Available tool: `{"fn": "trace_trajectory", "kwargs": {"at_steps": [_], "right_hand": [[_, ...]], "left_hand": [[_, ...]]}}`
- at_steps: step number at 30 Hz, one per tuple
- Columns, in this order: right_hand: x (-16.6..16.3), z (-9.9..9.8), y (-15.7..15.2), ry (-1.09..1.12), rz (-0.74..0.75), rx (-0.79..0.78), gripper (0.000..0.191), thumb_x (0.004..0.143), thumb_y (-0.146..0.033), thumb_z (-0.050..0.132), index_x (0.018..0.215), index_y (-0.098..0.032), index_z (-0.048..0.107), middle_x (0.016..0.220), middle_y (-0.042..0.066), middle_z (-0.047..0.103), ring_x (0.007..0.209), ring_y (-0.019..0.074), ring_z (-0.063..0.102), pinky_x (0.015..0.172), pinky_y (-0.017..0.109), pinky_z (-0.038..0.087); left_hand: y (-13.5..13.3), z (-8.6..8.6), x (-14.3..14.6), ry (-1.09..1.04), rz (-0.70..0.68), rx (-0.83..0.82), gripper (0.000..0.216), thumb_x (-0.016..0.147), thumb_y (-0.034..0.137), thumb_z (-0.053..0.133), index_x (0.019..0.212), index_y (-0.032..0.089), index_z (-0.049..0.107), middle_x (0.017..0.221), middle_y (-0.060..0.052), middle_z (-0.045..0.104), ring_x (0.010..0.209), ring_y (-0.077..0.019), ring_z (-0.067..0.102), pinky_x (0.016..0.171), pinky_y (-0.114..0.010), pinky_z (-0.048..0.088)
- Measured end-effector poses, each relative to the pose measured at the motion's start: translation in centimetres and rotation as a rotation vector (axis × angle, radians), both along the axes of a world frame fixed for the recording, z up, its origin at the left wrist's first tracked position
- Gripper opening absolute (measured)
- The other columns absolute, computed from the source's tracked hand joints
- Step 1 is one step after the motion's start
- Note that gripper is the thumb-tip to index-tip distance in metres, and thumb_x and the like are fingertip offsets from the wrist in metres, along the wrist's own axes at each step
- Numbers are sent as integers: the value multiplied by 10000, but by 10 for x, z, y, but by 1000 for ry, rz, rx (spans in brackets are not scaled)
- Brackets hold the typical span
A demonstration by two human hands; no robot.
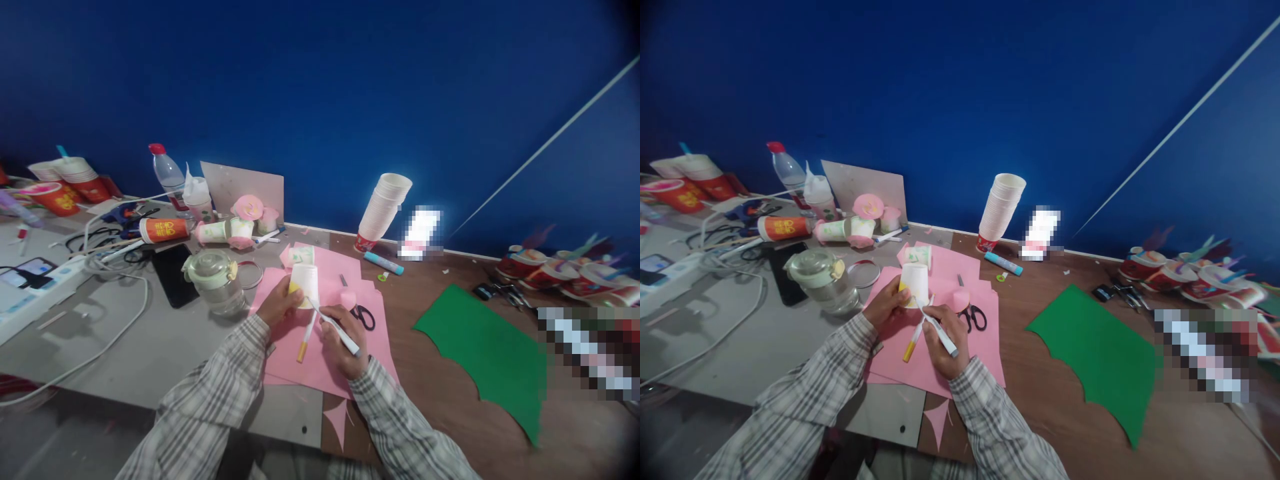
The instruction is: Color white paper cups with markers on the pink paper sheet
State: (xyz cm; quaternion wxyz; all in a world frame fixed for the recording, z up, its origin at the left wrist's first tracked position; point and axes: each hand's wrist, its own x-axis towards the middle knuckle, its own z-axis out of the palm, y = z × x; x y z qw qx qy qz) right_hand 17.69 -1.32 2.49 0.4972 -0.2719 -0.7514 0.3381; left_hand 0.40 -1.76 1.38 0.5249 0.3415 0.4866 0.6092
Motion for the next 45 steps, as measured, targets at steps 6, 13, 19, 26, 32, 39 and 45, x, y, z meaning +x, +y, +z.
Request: {"fn": "trace_trajectory", "kwargs": {"at_steps": [6,13,19,26,32,39,45], "right_hand": [[0,0,0,6,-16,-9,192,776,-222,529,940,-211,627,737,17,642,599,179,609,559,282,487],[0,2,0,19,-27,-8,186,772,-220,530,928,-210,631,729,13,642,592,177,610,552,275,480],[0,2,0,15,-20,-7,179,774,-225,532,922,-207,632,725,15,642,594,177,612,550,274,481],[0,2,1,10,-33,-14,180,778,-232,528,921,-198,632,722,19,641,582,174,606,545,274,479],[1,1,1,-4,-21,-10,178,777,-233,528,915,-199,635,716,21,649,575,174,605,547,278,482],[0,1,0,-4,-7,5,184,778,-227,531,931,-206,631,727,20,646,606,183,613,566,285,488],[-1,3,0,-9,-10,16,182,778,-229,529,927,-203,631,728,19,651,595,178,611,556,278,486]], "left_hand": [[1,0,0,9,0,5,526,511,475,706,882,152,520,567,17,498,355,-75,338,299,-214,198],[1,-2,-2,13,-7,8,531,501,490,707,869,154,523,570,14,501,354,-77,344,299,-220,214],[0,-1,-2,14,-1,9,516,519,486,695,870,152,518,562,10,511,344,-76,345,296,-221,205],[0,0,-2,45,-11,-4,532,529,495,683,894,150,507,550,16,504,335,-78,343,299,-225,194],[0,2,-1,11,-3,-4,505,507,489,702,831,153,510,530,28,481,337,-73,326,303,-228,201],[0,-1,-2,19,-8,4,490,524,478,699,844,155,517,551,21,487,348,-78,340,304,-223,215],[2,-6,-4,39,-7,4,465,542,456,695,856,159,523,553,21,495,344,-82,351,300,-221,218]]}}
